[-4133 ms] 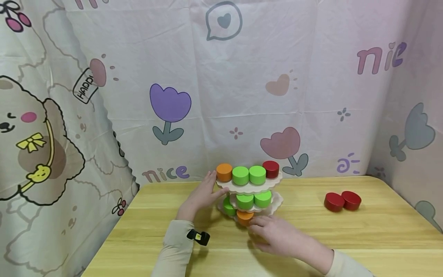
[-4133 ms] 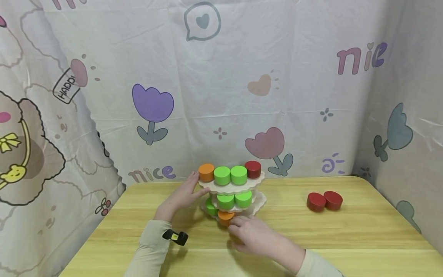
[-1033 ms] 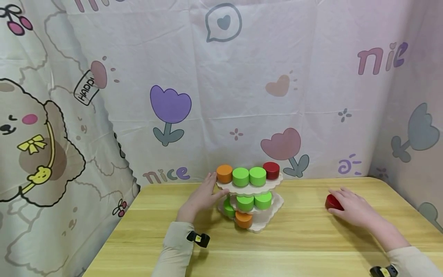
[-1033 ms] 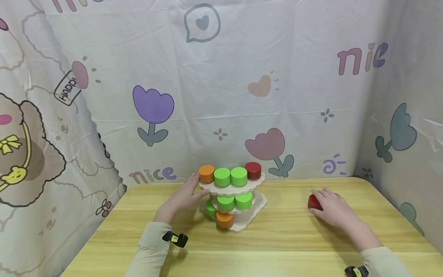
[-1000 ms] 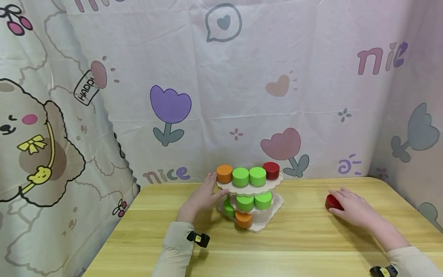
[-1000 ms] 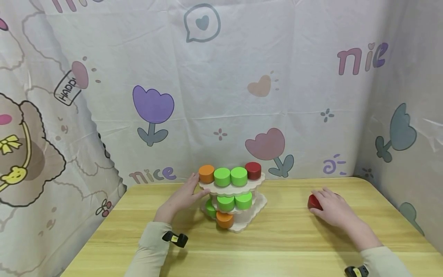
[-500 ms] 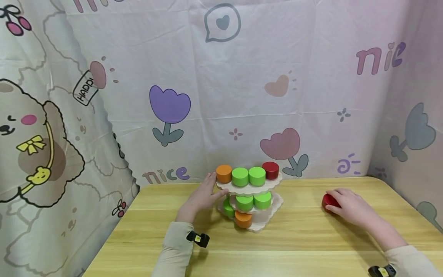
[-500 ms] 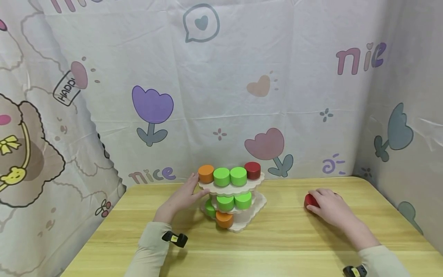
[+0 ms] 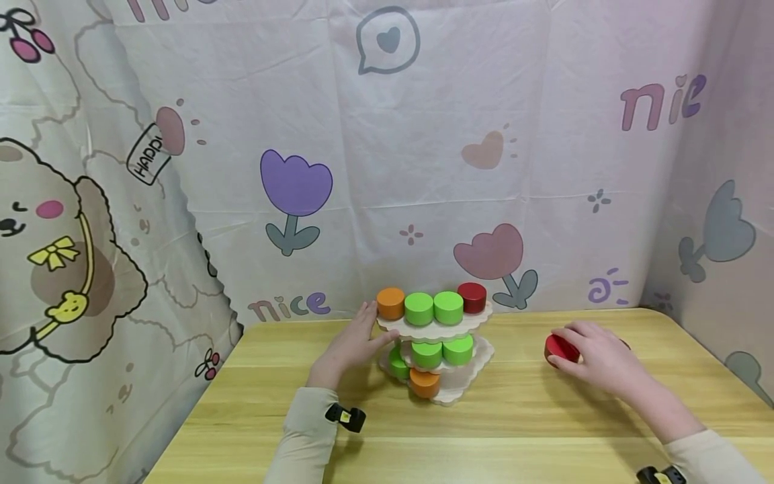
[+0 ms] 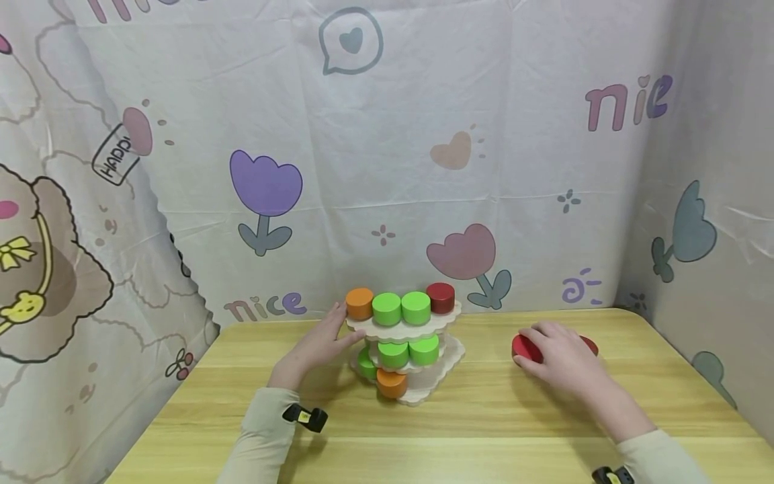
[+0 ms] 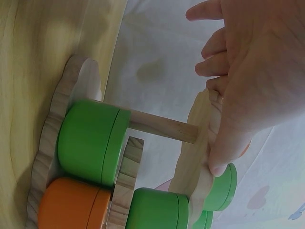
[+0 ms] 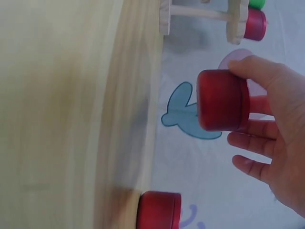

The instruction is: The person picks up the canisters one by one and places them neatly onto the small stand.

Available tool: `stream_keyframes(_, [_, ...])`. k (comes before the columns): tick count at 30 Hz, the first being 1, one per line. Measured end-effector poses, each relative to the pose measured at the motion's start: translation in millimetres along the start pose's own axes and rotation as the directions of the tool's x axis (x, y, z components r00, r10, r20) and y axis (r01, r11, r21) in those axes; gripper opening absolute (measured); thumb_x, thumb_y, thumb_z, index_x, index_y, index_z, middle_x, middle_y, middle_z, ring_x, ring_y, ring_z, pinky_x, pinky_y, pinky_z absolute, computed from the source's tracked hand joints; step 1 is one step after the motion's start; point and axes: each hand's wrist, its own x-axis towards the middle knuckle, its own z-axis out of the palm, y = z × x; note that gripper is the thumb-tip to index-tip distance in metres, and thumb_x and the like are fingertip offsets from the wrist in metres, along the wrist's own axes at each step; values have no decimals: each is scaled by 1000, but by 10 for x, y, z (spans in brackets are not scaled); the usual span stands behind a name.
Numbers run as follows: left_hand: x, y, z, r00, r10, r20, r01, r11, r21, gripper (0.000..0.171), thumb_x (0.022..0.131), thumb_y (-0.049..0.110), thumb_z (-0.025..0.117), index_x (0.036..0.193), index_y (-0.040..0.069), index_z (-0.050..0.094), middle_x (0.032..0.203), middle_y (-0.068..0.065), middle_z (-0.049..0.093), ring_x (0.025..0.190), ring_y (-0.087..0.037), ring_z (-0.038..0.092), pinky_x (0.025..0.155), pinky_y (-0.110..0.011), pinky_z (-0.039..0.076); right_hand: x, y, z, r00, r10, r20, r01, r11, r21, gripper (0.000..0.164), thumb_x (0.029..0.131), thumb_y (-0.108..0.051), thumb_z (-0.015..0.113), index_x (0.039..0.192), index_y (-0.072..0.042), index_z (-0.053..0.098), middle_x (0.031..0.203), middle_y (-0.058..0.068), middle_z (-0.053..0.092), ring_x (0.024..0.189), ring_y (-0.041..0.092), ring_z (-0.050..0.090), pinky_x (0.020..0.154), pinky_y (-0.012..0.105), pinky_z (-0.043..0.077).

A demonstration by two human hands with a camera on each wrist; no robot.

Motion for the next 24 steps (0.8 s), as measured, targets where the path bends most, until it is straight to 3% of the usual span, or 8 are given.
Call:
stream_keyframes(10, [-9, 0, -5, 1000, 1, 0, -1, 1000, -1, 94, 91, 70, 44, 156, 8, 17, 164, -11, 14, 154, -27, 8, 125, -47, 16, 21, -264, 7, 987, -123, -107, 122, 992, -15, 43, 70, -32, 84, 106, -11, 72, 99, 7, 67, 92, 30, 63, 80, 52, 53])
stream_keyframes(24, [-5, -8, 2, 1000, 0, 2, 0, 1000, -7, 94, 90, 70, 44, 157, 10, 16, 164, -10, 14, 154, -26, 7, 125, -48, 17, 15, -645, 53, 961, -242, -136, 244, 970, -2, 45, 70, -39, 84, 106, -17, 72, 98, -4, 66, 88, 15, 61, 73, 38, 55])
